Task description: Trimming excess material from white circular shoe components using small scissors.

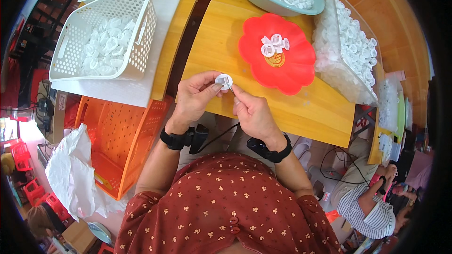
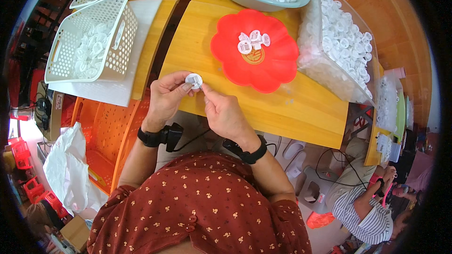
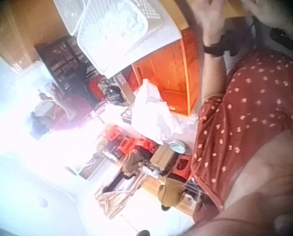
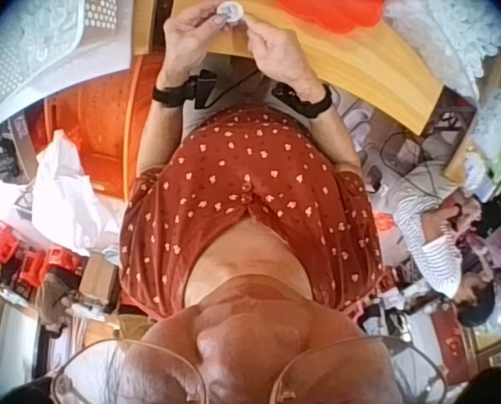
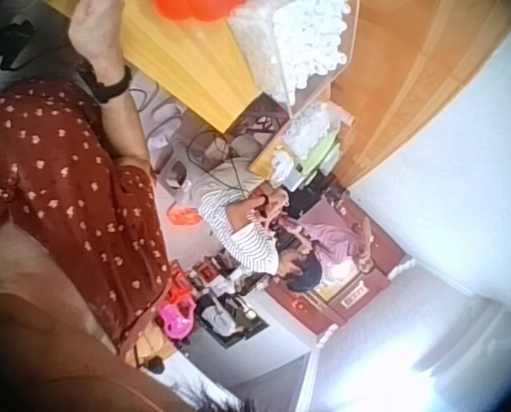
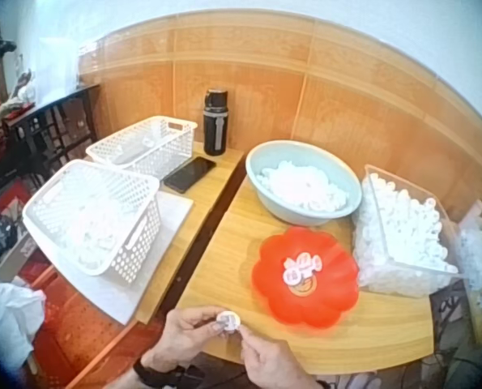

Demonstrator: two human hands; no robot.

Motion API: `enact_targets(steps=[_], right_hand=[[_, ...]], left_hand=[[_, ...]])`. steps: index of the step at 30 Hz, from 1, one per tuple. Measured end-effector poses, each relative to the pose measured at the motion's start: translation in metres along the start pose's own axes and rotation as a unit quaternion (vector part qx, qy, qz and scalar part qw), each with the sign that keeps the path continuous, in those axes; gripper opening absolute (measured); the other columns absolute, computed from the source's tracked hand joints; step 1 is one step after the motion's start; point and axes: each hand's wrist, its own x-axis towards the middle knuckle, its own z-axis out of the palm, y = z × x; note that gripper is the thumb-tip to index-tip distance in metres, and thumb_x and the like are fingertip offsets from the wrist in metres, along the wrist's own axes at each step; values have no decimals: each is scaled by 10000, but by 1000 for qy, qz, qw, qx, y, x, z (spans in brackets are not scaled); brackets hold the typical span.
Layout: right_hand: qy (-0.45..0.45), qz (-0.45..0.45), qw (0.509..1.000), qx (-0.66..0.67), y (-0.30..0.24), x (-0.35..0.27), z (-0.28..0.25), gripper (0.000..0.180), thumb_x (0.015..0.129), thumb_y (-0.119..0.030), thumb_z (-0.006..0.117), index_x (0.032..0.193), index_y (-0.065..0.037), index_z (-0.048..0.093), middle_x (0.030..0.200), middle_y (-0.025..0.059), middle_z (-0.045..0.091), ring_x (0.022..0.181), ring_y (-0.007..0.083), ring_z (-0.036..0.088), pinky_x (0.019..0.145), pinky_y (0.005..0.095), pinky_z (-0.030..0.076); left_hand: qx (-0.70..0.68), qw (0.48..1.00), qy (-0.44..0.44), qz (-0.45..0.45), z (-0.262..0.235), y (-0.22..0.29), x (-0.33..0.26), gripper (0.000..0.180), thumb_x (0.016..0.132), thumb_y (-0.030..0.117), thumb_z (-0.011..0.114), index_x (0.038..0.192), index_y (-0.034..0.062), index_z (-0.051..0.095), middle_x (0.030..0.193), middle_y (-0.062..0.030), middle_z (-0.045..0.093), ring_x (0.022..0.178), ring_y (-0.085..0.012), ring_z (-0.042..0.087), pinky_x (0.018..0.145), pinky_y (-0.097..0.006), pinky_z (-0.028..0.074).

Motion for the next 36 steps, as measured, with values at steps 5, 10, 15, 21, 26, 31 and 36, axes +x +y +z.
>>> enact_targets(steps=[5,10,15,21,26,31,36], right_hand=[[-14,46,999,8,2,2,-1,357,830,-8,450,1177,59,502,608,199,450,506,162,478,510,280,405],[-24,72,996,-35,-14,1,-10,345,831,-24,458,1161,61,513,603,228,477,483,219,507,512,313,420],[-19,38,992,-120,-19,2,-13,330,817,-31,468,1130,55,530,679,267,543,592,371,564,565,414,446],[-43,31,985,-164,-25,6,-16,305,803,-22,461,1091,53,527,700,274,558,658,424,563,594,469,442],[-51,57,986,-148,-29,7,-16,267,799,-22,461,1049,47,523,696,279,551,666,432,559,593,482,437],[-91,32,984,-151,-23,11,-20,177,780,-13,454,937,36,519,663,270,536,649,441,543,574,494,417],[-118,35,982,-147,-23,19,-19,181,777,-11,446,935,32,522,667,271,534,647,445,531,572,491,412]], left_hand=[[14,1000,2,14,1,-1,-1,201,845,-14,564,1039,-63,583,895,-91,637,770,-128,579,705,-252,473],[19,1000,3,8,2,-3,-2,210,861,-1,554,1062,-59,574,891,-79,632,781,-117,577,713,-245,482],[42,999,-3,1,4,0,-1,212,861,-7,550,1065,-58,575,894,-73,632,783,-113,577,712,-243,482],[62,998,1,-3,4,-1,-2,206,850,-17,559,1050,-55,587,883,-71,637,776,-112,578,701,-238,476],[83,996,-3,-10,5,2,-1,198,857,-16,547,1049,-49,586,883,-54,633,786,-104,576,713,-235,475],[88,996,-13,-2,5,2,-1,198,838,-21,578,1031,-58,602,888,-76,642,782,-112,580,717,-240,483],[88,996,-12,-1,2,1,-2,204,835,-31,576,1036,-57,601,903,-73,641,783,-112,582,718,-240,486]])
